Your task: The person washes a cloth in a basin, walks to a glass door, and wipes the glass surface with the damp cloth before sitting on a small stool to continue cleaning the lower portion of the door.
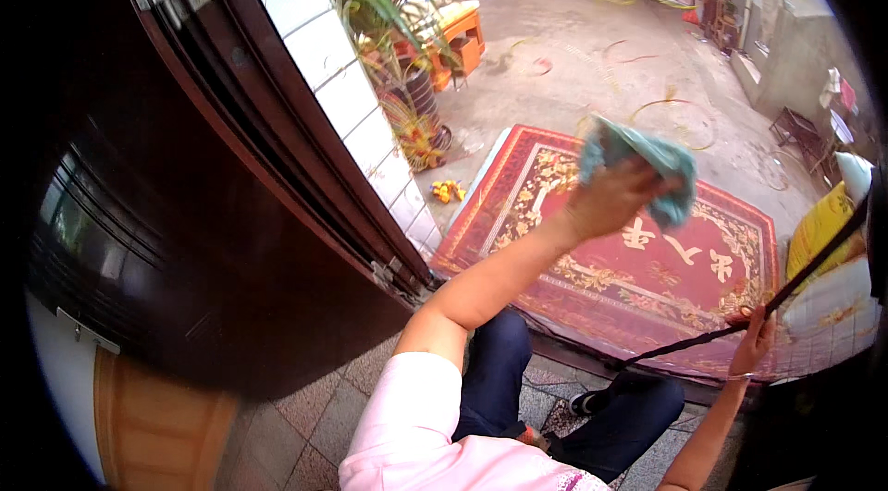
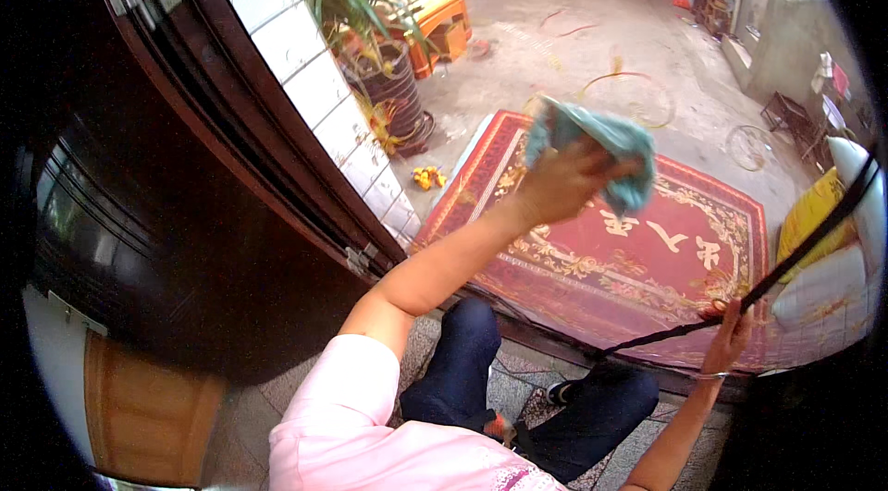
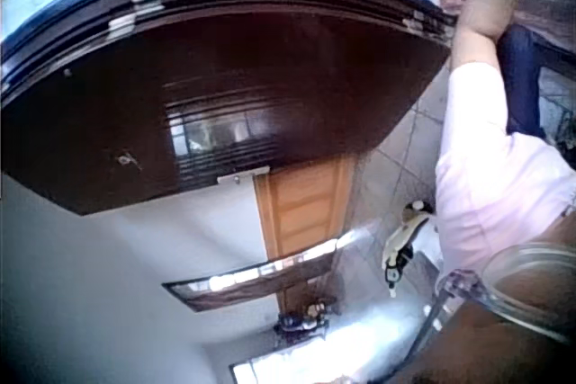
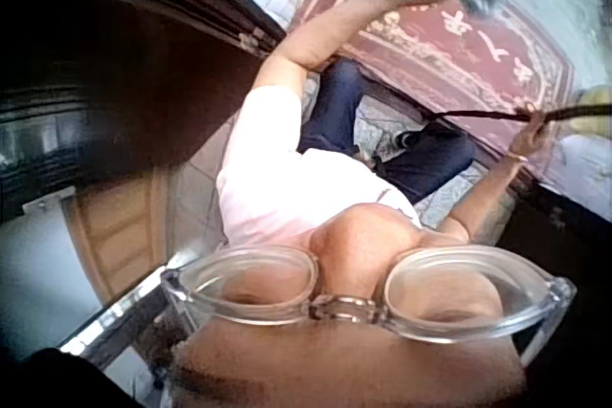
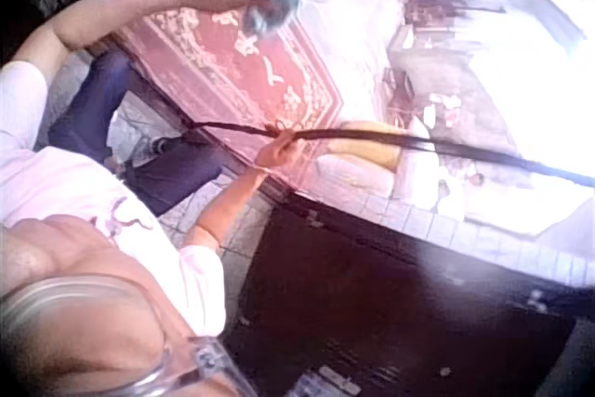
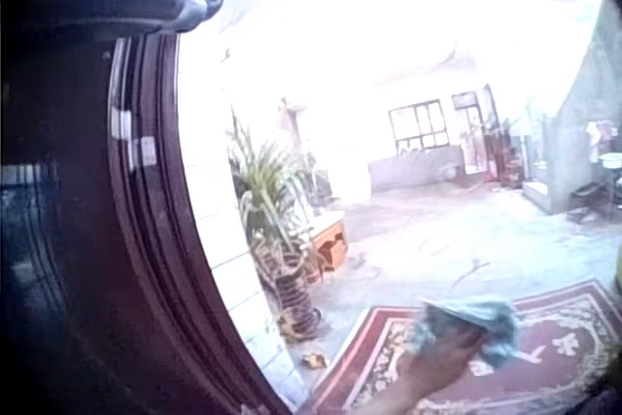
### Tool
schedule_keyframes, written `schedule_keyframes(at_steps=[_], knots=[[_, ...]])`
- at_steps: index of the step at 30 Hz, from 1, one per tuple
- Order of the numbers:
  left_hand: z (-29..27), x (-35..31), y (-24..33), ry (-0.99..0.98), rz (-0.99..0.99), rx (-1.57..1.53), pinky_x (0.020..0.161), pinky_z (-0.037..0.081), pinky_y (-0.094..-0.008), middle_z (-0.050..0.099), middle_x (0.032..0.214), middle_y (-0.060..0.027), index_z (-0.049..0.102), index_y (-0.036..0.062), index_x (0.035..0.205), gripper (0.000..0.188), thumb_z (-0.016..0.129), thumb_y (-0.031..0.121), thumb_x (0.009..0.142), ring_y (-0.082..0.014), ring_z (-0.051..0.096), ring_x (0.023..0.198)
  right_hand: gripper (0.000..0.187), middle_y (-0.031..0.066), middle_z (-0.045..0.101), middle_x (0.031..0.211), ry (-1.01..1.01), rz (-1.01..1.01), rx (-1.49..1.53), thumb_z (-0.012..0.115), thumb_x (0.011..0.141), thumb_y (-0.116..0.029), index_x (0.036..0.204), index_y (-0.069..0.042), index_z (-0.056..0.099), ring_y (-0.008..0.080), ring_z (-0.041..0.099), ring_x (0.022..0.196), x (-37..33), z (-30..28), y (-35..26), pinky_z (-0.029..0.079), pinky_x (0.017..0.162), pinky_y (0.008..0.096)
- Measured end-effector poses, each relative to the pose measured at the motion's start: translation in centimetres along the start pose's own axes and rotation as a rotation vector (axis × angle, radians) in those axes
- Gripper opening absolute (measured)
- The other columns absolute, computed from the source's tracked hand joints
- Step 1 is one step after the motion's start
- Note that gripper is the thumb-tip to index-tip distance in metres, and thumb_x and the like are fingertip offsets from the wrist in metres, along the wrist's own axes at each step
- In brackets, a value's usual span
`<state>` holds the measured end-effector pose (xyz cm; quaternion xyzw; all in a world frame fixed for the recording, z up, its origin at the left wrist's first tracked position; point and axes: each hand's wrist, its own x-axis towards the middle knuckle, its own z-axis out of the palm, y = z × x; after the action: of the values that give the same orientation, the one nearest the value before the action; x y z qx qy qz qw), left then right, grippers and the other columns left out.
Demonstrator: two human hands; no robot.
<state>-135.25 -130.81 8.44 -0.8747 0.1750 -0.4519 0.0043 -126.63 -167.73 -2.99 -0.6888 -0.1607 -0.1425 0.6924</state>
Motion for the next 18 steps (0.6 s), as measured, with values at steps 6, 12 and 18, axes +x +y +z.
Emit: schedule_keyframes(at_steps=[6,12,18], knots=[[-5.4,-13.8,-18.5,0.473,-0.924,0.494,0.100,0.024,-0.0521,0.045,0.127,-0.0195,0.044,0.0056,0.125,0.041,0.042,0.023,0.088,-0.0355,0.041,0.115,0.027,0.0042,0.061,0.080,0.118,-0.058,-0.138,0.046,0.095,-0.024,0.097,-0.001,0.059,0.0093,0.056,0.067,1.5,-3.4,1.7,0.047,0.061,0.0247],[-6.5,-25.8,-23.8,0.799,-1.153,0.426,0.103,0.024,-0.0447,0.038,0.130,-0.0287,0.040,-0.0086,0.124,0.049,0.037,0.029,0.092,-0.0403,0.035,0.121,0.028,0.0008,0.060,0.085,0.248,-0.044,-0.087,0.049,0.094,-0.027,0.099,-0.002,0.060,0.0088,0.056,0.073,2.2,-2.8,2.2,0.047,0.063,0.0247],[6.3,-17.9,-9.1,0.731,-1.122,-0.120,0.096,0.029,-0.0480,0.045,0.116,-0.0225,0.044,-0.0035,0.117,0.039,0.042,0.022,0.088,-0.0369,0.042,0.109,0.035,0.0052,0.059,0.098,0.252,0.023,-0.114,0.049,0.093,-0.032,0.106,0.000,0.058,0.0125,0.054,0.090,2.3,-3.7,3.4,0.042,0.080,0.0259]])
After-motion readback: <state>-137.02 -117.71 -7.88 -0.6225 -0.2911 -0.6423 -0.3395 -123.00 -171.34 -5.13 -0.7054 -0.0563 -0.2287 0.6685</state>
